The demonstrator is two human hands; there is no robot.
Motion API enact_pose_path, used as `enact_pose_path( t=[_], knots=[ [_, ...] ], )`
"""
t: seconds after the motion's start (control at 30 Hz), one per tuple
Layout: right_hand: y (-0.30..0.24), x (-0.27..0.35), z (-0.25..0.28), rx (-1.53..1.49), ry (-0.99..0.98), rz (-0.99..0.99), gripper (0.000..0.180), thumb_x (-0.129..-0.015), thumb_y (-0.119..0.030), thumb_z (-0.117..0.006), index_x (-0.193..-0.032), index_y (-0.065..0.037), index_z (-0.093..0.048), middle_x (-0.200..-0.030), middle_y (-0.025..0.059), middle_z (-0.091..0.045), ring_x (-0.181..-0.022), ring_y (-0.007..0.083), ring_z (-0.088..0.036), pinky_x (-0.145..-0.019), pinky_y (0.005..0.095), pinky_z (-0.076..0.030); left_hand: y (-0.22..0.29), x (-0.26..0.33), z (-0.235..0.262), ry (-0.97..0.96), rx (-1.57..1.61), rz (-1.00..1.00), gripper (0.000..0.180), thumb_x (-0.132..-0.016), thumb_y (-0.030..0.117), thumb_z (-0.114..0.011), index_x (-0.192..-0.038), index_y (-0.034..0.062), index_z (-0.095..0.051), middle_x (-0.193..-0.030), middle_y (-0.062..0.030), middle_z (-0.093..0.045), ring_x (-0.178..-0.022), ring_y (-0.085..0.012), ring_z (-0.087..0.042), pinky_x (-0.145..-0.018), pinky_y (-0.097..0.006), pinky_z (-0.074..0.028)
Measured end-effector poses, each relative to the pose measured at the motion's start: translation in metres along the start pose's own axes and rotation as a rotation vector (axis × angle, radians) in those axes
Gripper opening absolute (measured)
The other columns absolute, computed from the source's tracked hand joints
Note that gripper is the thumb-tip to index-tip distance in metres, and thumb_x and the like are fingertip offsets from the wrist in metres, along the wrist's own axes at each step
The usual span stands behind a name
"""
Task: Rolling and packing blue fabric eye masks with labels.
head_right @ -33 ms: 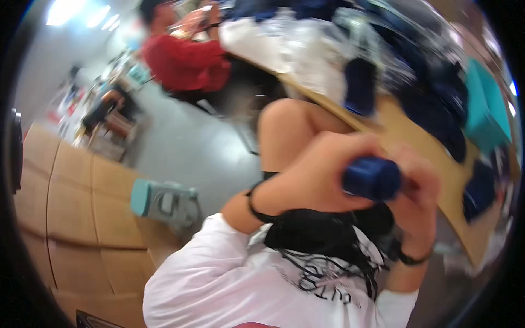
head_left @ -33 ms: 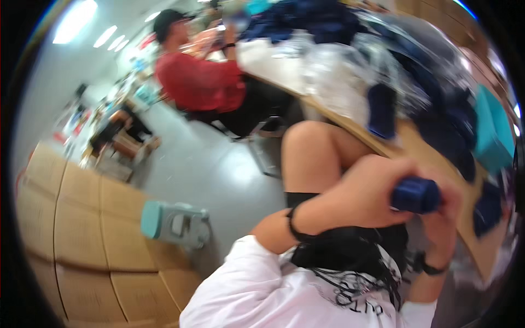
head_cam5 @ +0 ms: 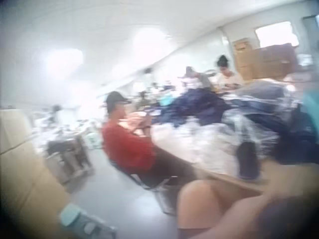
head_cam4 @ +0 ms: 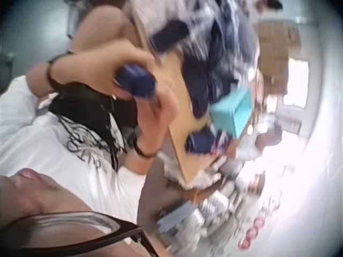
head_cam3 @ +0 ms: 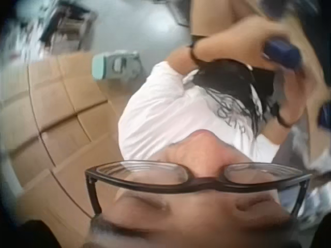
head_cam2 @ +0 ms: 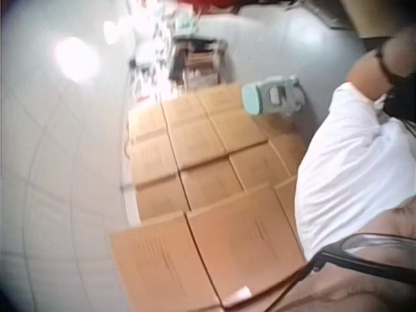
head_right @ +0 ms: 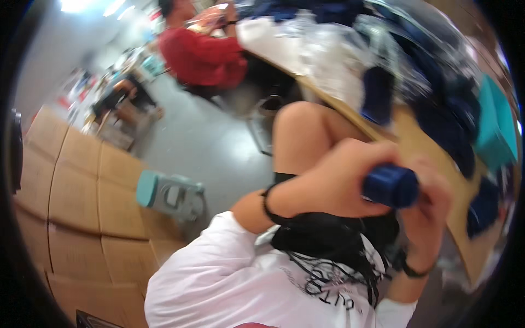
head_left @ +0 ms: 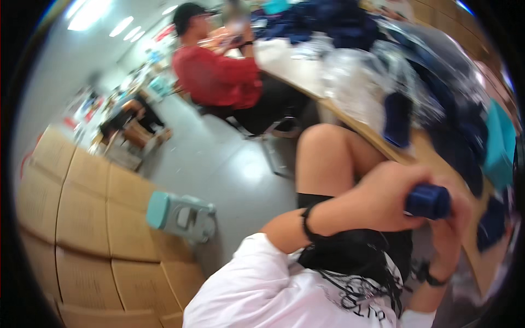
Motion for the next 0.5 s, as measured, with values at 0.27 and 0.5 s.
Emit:
enact_pose_path(
  t=[0.27, 0.5],
  knots=[
    [-0.004, 0.020, 0.012, 0.253, 0.238, -0.062, 0.037, -0.097, -0.036, -0.071, -0.104, 0.001, -0.068, -0.142, 0.0233, -0.052, -0.119, 0.0298, -0.056, -0.106, 0.0393, -0.039, -0.002, -0.011, -0.011, 0.123, 0.095, -0.122, 0.046, -0.064, 0.013, -0.087, -0.103, 0.0095, -0.063, -0.085, -0.0139, -0.071, -0.081, -0.0394, -0.069, -0.071, -0.042, -0.054],
    [0.003, 0.011, 0.017, 0.179, 0.049, -0.036, 0.052, -0.094, -0.048, -0.074, -0.103, 0.002, -0.061, -0.126, 0.0108, -0.052, -0.111, 0.0187, -0.051, -0.097, 0.0307, -0.039, -0.005, -0.013, -0.021, 0.035, 0.110, -0.101, 0.045, -0.065, 0.011, -0.085, -0.104, 0.0061, -0.063, -0.089, -0.0178, -0.070, -0.086, -0.0427, -0.068, -0.071, -0.043, -0.054]
  ],
)
Point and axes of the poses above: each hand's wrist, its own x-axis away from the middle knuckle, its own z-axis out of the back of the hand, y = z × x, the point moved 5 cm from there along -x, towards the middle knuckle
